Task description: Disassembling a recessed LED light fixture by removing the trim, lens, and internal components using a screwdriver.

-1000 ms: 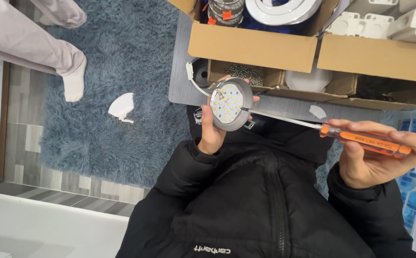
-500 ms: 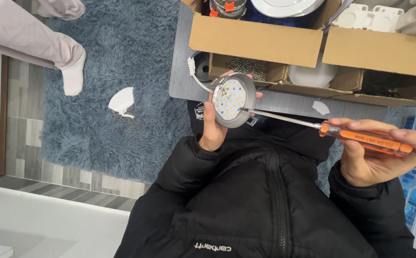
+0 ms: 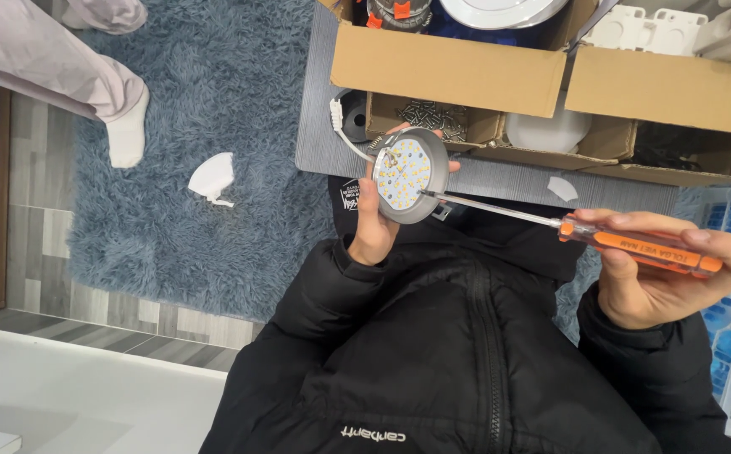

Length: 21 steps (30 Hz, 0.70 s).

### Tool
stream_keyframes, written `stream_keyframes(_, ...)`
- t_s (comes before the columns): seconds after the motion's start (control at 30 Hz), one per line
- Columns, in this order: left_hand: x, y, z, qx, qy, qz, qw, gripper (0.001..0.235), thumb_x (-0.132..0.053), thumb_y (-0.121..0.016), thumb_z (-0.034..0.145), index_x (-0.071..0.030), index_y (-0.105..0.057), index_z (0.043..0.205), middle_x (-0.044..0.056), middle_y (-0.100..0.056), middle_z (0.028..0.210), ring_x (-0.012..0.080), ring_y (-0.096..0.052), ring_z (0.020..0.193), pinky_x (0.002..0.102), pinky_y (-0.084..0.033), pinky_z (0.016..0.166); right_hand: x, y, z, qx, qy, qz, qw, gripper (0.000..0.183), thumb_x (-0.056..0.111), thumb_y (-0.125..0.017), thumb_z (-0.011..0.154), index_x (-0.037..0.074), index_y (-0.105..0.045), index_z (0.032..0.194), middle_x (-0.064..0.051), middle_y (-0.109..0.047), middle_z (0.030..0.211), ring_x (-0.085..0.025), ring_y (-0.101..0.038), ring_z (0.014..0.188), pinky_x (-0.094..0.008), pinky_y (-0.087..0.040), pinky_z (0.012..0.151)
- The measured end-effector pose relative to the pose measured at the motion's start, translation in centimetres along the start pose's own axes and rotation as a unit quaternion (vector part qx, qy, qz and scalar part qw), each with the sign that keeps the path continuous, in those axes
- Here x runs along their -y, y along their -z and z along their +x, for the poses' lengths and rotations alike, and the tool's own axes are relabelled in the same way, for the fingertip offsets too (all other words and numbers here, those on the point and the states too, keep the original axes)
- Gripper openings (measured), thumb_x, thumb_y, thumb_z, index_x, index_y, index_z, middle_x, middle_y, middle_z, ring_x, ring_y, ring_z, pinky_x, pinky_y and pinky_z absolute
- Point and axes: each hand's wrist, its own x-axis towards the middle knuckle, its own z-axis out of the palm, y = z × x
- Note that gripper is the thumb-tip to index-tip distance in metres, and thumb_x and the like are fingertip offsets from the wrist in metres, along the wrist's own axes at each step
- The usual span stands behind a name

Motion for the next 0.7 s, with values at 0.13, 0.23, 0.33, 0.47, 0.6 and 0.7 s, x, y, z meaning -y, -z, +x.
stream_keyframes(0.13, 0.1, 0.2, 0.0, 0.003, -0.002, -0.001, 1.000, 0.089, -0.072, -0.057, 0.107, -0.012, -0.036, 0.170, 0.027, -0.050, 0.167, 0.0485, -0.068, 0.135, 0.050, -0.069, 0.085, 0.4, 0.2, 0.3, 0.001, 0.001, -0.009, 1.000, 0.052, -0.001, -0.066, 0.104, 0.016, -0.026, 0.133, -0.033, -0.059, 0.107, -0.048, -0.070, 0.085, -0.068, -0.070, 0.090)
stream_keyframes(0.23, 0.3, 0.4, 0.0, 0.007, -0.011, -0.003, 1.000, 0.082, -0.069, -0.053, 0.112, -0.014, -0.038, 0.170, 0.027, -0.051, 0.167, 0.0503, -0.068, 0.135, 0.052, -0.066, 0.093, 1.3, 0.8, 1.3, 0.068, 0.022, -0.029, 0.997, 0.050, -0.006, -0.061, 0.108, 0.015, -0.026, 0.137, -0.032, -0.060, 0.113, -0.053, -0.075, 0.092, -0.064, -0.071, 0.094)
stream_keyframes(0.33, 0.4, 0.4, 0.1, 0.018, -0.023, 0.002, 1.000, 0.079, -0.066, -0.053, 0.115, -0.010, -0.040, 0.170, 0.026, -0.053, 0.165, 0.0498, -0.068, 0.135, 0.059, -0.054, 0.121, 2.0, 1.2, 1.8, 0.141, 0.049, 0.002, 0.989, 0.047, -0.008, -0.056, 0.109, 0.015, -0.028, 0.138, -0.028, -0.060, 0.121, -0.044, -0.076, 0.104, -0.064, -0.072, 0.105)
stream_keyframes(0.47, 0.2, 0.4, 0.1, -0.011, 0.037, -0.013, 0.999, 0.086, -0.069, -0.050, 0.109, -0.012, -0.033, 0.171, 0.026, -0.049, 0.166, 0.0483, -0.067, 0.135, 0.049, -0.069, 0.083, 2.7, 0.9, 1.6, 0.119, 0.013, 0.023, 0.993, 0.043, -0.008, -0.058, 0.106, 0.015, -0.029, 0.129, -0.029, -0.065, 0.116, -0.048, -0.079, 0.107, -0.059, -0.077, 0.094)
stream_keyframes(0.6, -0.1, -0.1, 0.2, -0.016, 0.042, 0.004, 0.999, 0.084, -0.069, -0.047, 0.110, -0.011, -0.036, 0.169, 0.026, -0.052, 0.162, 0.0460, -0.069, 0.131, 0.046, -0.068, 0.081, 1.8, 1.7, 0.9, 0.129, 0.019, 0.070, 0.989, 0.042, -0.011, -0.058, 0.104, 0.013, -0.033, 0.128, -0.030, -0.066, 0.117, -0.051, -0.079, 0.112, -0.062, -0.076, 0.100)
stream_keyframes(0.7, 0.4, 0.1, 0.2, -0.023, 0.067, -0.004, 0.997, 0.087, -0.071, -0.046, 0.108, -0.009, -0.036, 0.169, 0.024, -0.053, 0.162, 0.0449, -0.069, 0.131, 0.046, -0.069, 0.081, 1.1, 2.5, -0.8, 0.098, -0.037, 0.140, 0.985, 0.039, -0.013, -0.065, 0.098, 0.011, -0.047, 0.123, -0.031, -0.068, 0.120, -0.057, -0.076, 0.122, -0.065, -0.074, 0.110)
